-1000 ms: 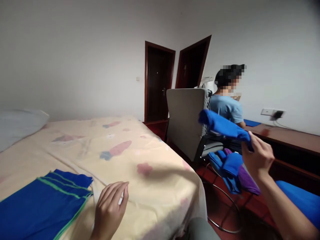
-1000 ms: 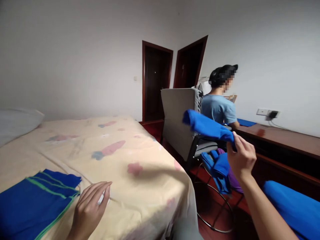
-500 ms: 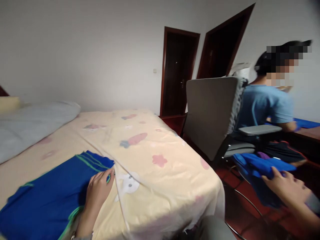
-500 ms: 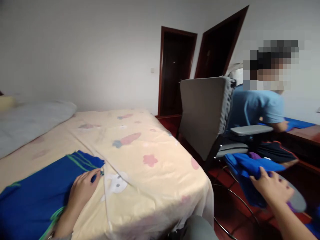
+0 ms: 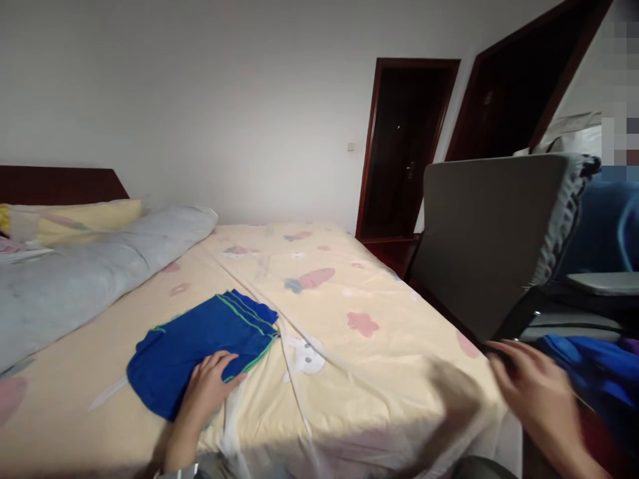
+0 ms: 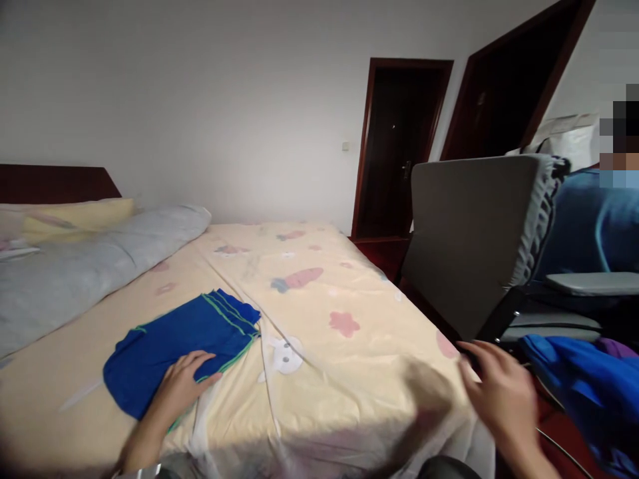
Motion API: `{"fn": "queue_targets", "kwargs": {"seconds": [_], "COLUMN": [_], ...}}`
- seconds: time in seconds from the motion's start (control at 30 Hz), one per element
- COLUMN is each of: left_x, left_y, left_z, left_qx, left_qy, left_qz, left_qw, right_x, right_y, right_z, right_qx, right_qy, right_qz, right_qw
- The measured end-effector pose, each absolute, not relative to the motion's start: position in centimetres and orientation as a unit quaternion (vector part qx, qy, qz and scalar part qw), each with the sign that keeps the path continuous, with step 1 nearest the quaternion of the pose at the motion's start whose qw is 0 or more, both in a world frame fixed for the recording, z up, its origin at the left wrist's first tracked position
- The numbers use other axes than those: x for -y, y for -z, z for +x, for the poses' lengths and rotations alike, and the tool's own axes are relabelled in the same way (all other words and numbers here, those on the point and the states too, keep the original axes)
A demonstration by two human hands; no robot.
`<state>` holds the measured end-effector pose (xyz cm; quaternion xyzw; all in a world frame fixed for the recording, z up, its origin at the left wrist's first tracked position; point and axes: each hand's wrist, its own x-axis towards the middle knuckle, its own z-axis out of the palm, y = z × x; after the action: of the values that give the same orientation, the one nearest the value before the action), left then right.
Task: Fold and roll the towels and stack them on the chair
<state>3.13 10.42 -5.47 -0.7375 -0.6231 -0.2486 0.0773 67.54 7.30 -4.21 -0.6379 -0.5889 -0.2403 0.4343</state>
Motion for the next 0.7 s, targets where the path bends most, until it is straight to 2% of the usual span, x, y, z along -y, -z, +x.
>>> {"fn": "queue_targets", "kwargs": {"seconds": [0.1, 0.17, 0.23, 0.43, 0.6, 0.7], "left_x": [-10.6, -10.7, -10.7, -11.3, -12.0, -12.4], "left_y": [5.2, 4.8, 4.5, 4.4, 4.5, 4.9], "left_z": [4.9, 5.6, 5.8, 6.1, 6.8, 6.7], "left_qx": [0.622, 0.635, 0.647, 0.678, 0.702, 0.693], "left_qy": [0.213, 0.195, 0.183, 0.157, 0.127, 0.154], "left_qz": [-0.753, -0.747, -0.740, -0.718, -0.701, -0.703], "left_qw": [0.032, 0.009, -0.003, -0.004, -0.023, -0.032], "right_x": [-10.1, -12.0, -13.7, -18.4, -21.8, -22.5], "right_y": [3.9, 3.9, 4.2, 5.4, 5.9, 5.9], "right_z": [54.9, 46.8, 40.2, 29.6, 25.1, 23.4], "right_qx": [0.673, 0.729, 0.771, 0.780, 0.763, 0.759], "right_qy": [0.047, -0.096, -0.179, -0.270, -0.261, -0.250], "right_qz": [-0.566, -0.528, -0.494, -0.487, -0.530, -0.544], "right_qw": [0.475, 0.425, 0.360, 0.284, 0.265, 0.258]}}
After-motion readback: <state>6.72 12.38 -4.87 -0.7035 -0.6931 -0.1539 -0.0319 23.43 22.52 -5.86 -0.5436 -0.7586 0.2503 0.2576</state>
